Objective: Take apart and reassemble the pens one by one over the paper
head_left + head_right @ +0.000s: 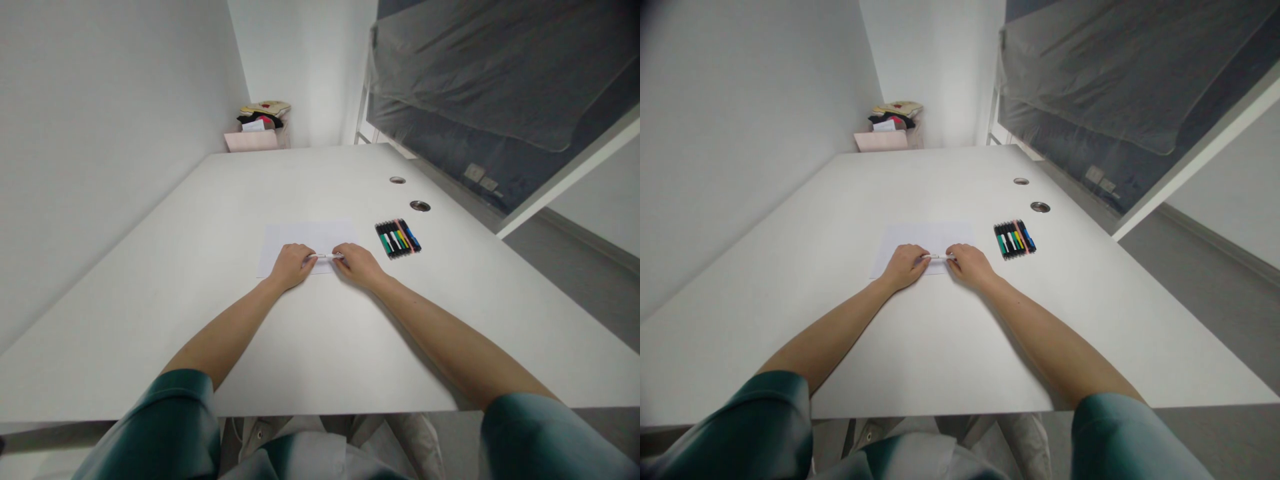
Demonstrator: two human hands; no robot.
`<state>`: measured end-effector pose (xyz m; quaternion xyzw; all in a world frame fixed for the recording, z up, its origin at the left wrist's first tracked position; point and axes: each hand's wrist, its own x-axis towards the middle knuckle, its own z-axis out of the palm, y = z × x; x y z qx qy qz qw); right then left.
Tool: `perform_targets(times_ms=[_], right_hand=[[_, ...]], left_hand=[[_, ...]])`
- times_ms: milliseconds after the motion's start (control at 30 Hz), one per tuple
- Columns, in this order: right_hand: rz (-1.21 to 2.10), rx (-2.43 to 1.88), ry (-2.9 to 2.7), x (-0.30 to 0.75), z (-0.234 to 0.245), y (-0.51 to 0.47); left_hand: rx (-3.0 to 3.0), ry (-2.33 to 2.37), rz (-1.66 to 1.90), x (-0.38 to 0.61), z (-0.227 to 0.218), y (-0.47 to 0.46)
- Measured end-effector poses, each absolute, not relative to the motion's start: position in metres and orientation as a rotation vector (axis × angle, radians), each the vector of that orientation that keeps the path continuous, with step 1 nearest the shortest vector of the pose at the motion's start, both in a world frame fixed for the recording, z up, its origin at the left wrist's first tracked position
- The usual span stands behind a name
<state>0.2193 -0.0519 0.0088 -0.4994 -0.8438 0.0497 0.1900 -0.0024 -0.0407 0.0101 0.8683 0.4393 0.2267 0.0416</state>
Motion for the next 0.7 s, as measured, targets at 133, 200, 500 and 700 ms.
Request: perform_targets(times_ms=[133, 200, 500, 700], right_hand=[[0.118, -1.378, -2.377, 0.2197, 0.0082, -0.0519], [0.104, -1.358, -2.384, 0.2197, 0.0077, -0.0515], [0.083, -1.318, -2.398, 0.2196, 0.0037, -0.0482], [0.084, -1.313, -2.415, 0.2198, 0.0036, -0.0473]], left_hand=[[2.668, 1.329, 0.71, -0.0028, 0.0087, -0.0397], [2.67, 1.33, 0.705, -0.0028, 0.0087, -0.0396], [2.664, 1.328, 0.728, -0.0034, 0.0075, -0.0393], [2.668, 1.318, 0.718, -0.0034, 0.0092, -0.0393]])
